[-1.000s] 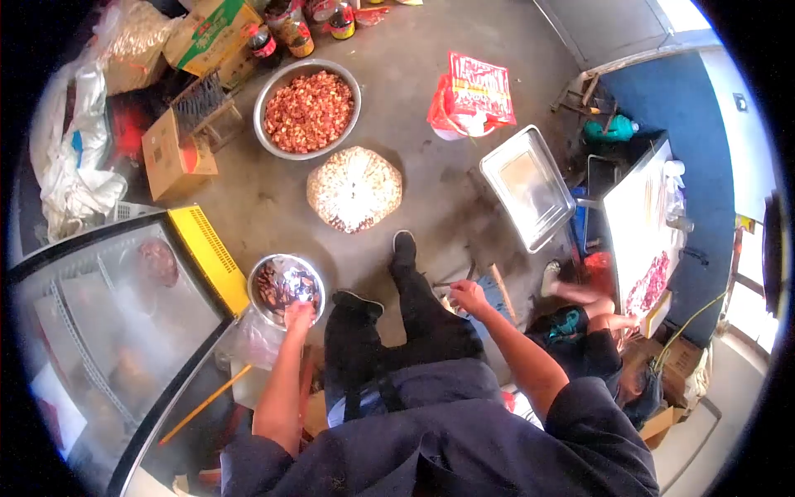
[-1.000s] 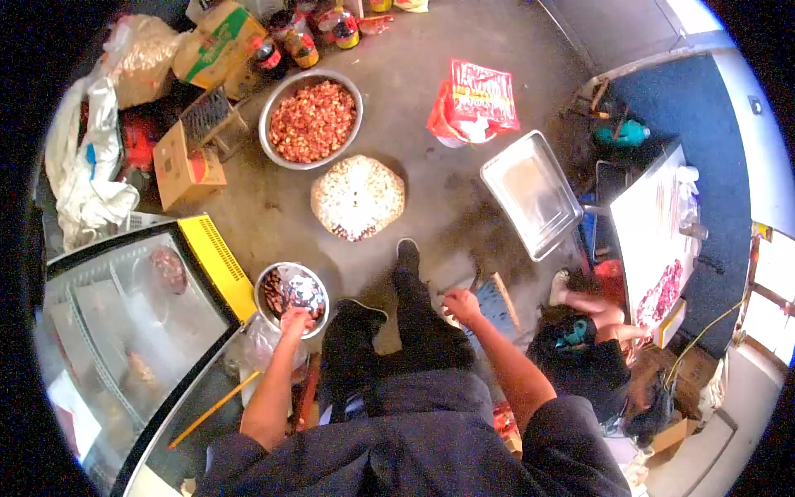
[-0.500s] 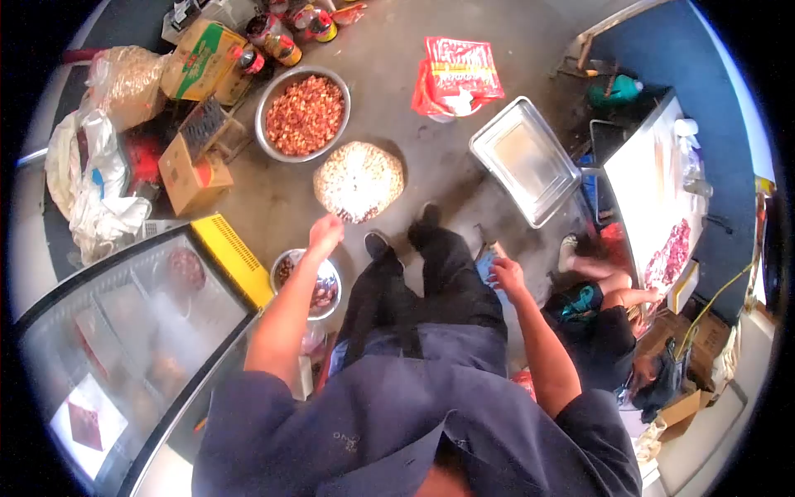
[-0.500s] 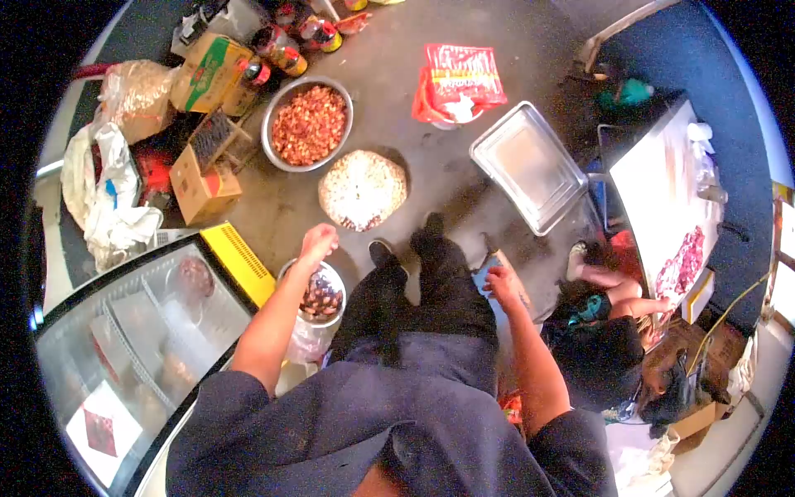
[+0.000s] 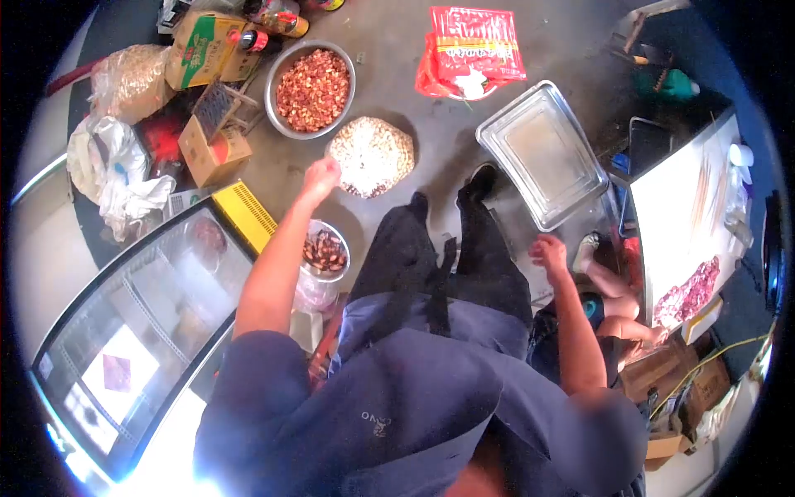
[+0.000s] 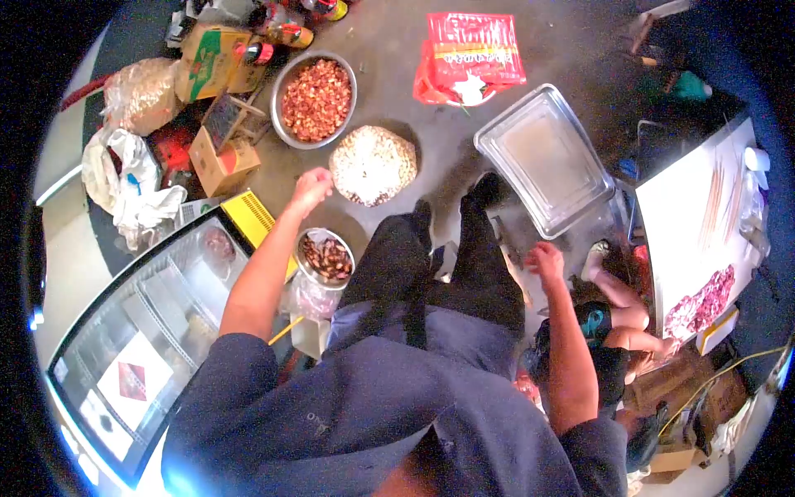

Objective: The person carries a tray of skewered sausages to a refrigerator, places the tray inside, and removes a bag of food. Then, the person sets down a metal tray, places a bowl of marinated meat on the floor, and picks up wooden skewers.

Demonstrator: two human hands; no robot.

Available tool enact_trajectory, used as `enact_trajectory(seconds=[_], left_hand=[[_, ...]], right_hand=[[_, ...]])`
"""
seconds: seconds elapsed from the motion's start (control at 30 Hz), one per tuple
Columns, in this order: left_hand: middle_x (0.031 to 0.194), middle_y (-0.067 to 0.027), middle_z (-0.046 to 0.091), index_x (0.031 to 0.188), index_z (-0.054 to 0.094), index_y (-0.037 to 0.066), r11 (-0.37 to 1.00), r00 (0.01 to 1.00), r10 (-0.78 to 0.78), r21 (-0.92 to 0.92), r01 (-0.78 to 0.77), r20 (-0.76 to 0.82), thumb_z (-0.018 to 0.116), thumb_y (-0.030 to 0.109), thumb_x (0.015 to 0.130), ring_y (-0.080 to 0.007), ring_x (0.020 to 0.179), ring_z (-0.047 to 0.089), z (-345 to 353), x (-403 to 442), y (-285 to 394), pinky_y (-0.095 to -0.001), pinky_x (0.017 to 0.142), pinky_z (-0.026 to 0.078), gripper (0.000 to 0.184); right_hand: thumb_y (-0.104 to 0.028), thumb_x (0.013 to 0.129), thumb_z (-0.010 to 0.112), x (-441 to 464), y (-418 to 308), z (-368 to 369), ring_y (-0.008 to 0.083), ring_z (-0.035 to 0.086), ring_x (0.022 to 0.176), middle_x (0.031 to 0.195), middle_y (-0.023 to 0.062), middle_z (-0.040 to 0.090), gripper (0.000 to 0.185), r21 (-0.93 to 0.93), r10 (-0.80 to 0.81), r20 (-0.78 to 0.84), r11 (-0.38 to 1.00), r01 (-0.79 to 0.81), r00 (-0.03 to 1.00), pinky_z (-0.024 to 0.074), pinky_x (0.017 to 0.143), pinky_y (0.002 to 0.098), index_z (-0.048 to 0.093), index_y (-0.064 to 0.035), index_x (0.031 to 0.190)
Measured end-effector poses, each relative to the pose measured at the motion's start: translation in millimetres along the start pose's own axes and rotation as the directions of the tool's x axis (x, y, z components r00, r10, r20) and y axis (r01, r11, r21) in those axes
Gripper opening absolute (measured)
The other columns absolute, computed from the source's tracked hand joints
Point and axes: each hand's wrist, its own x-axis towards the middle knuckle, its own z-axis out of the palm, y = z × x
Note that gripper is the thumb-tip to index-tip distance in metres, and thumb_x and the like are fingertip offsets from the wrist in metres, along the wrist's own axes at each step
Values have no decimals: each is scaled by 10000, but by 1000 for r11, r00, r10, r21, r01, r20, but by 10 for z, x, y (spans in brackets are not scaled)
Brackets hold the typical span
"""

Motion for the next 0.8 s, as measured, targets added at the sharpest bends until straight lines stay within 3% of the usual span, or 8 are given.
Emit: enact_trajectory(seconds=[0.2, 0.27, 0.47, 0.53, 0.63, 0.7, 0.73, 0.8], left_hand=[[693, -43, 601, 881, 606, 25, 953, 968, 237, 212, -215, -82, 545, 212, 832, -156, 641, 561, 87, 1085, 613, -332, 590, 442, 202], [938, -185, 651, 977, 630, 55, 957, 980, 199, 210, -199, 21, 541, 255, 780, -350, 948, 609, 153, 1346, 1067, -419, 813, 470, 294], [1111, -153, 589, 1074, 611, 83, 759, 830, 555, 375, -532, 52, 553, 247, 769, -347, 1050, 564, 763, 2329, 1989, -435, 868, 470, 350], [1090, -151, 586, 1122, 598, 95, 690, 768, 638, 400, -603, 56, 551, 248, 775, -355, 1045, 561, 1017, 2547, 2269, -449, 885, 465, 382], [1265, -129, 511, 1210, 553, 137, 627, 758, 631, 468, -623, 164, 574, 256, 771, -315, 1140, 519, 1446, 2982, 2457, -418, 925, 452, 455], [1271, -140, 531, 1210, 566, 120, 344, 476, 875, 586, -734, 83, 567, 289, 790, -321, 1139, 529, 1739, 3138, 2562, -422, 941, 442, 452], [1271, -140, 531, 1210, 566, 120, 343, 482, 871, 582, -737, 97, 567, 289, 790, -321, 1139, 529, 1828, 3209, 2624, -422, 941, 442, 452], [1277, -192, 481, 1213, 527, 85, 323, 520, 787, 497, -805, 331, 629, 140, 753, -377, 1245, 389, 2027, 3338, 2680, -530, 1004, 327, 474]], right_hand=[[-175, 837, 585, 228, -675, -82, 179, 636, 671, 882, 99, 654, 407, 102, -39, -4, 994, 39, 999, 515, 567, 293, 537, 38, 1180], [-167, 848, 574, 277, -714, -29, 179, 640, 694, 885, 93, 652, 392, 103, -36, -28, 994, 38, 999, 516, 581, 295, 537, 32, 1183], [-190, 885, 532, 476, -251, 174, 201, 658, 785, 982, 112, 656, 358, 115, 140, -21, 984, -137, 990, 531, 638, 314, 536, -5, 1192], [-175, 877, 552, 472, -194, 335, 199, 661, 755, 953, 115, 651, 364, 129, 212, -59, 971, -203, 976, 506, 571, 296, 537, 25, 1180], [-179, 884, 550, 557, -80, 468, 185, 655, 748, 974, 129, 655, 382, 140, 250, -1, 959, -248, 968, 490, 572, 277, 526, 35, 1201], [-178, 884, 550, 691, 56, 512, 182, 654, 746, 978, 129, 656, 387, 155, 278, 8, 949, -276, 961, 488, 575, 273, 524, 35, 1206], [-177, 884, 550, 756, 129, 534, 178, 652, 745, 982, 129, 657, 391, 169, 291, 9, 942, -289, 957, 487, 578, 270, 522, 35, 1211], [-173, 882, 552, 893, 288, 523, 181, 653, 746, 986, 128, 657, 392, 196, 312, 2, 932, -306, 950, 485, 569, 268, 520, 34, 1214]])
